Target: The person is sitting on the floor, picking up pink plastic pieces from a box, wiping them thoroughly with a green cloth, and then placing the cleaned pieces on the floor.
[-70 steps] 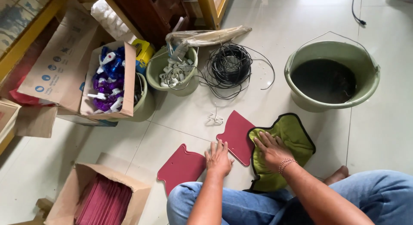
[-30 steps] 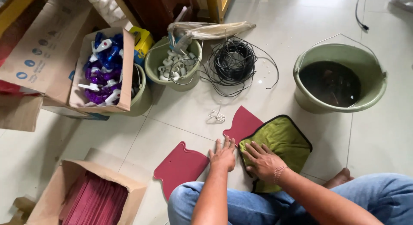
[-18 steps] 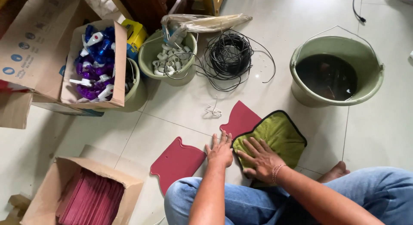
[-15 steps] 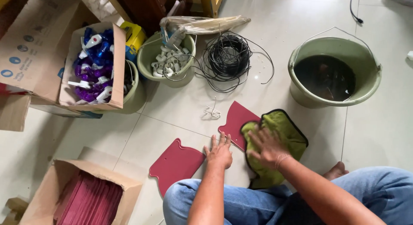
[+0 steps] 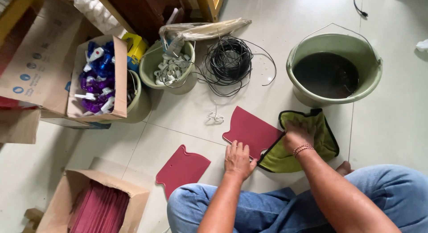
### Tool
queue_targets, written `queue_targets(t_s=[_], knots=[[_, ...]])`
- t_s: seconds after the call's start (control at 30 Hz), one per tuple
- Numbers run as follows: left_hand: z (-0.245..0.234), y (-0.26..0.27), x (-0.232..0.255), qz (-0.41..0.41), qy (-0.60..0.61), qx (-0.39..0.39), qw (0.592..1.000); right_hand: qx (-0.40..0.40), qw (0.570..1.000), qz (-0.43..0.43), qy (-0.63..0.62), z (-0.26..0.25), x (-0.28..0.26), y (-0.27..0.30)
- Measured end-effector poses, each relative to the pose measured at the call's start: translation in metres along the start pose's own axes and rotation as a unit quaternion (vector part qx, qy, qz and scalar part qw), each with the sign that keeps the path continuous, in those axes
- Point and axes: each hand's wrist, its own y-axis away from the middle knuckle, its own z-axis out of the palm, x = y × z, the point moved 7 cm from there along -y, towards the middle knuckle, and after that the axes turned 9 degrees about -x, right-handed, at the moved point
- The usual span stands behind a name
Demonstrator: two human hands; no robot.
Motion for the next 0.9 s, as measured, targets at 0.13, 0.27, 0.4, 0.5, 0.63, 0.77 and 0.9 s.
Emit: queue_targets(t_s=[0.13,0.27,0.4,0.5,0.63,0.77,0.9], knots=[[0.018,-0.004,-0.002,0.02,-0.029,0.015,0.999,-0.009,0.973,0.038,-0.228,-0.013,0.022,-0.01],[0.012,-0.006,0.009,0.017,-0.065,-0.011,0.998,0.081,0.917,-0.006,-0.39,-0.087,0.033,0.039],[0.04,-0.01,0.01,0.057,-0.124,-0.004,0.991,0.16,0.862,-0.079,-0.474,-0.153,0.041,0.101],[0.067,-0.015,0.022,0.12,-0.196,0.016,0.973,0.164,0.857,-0.074,-0.482,-0.171,0.042,0.138],[0.111,-0.031,0.029,0.145,-0.218,0.016,0.965,0.171,0.835,-0.074,-0.518,-0.163,0.045,0.132],[-0.044,-0.005,0.065,0.17,-0.228,0.195,0.939,0.19,0.798,-0.101,-0.563,-0.155,0.049,0.124],[-0.184,0.011,0.014,-0.042,0.055,0.218,0.973,0.213,0.735,-0.156,-0.625,-0.164,0.039,0.127]])
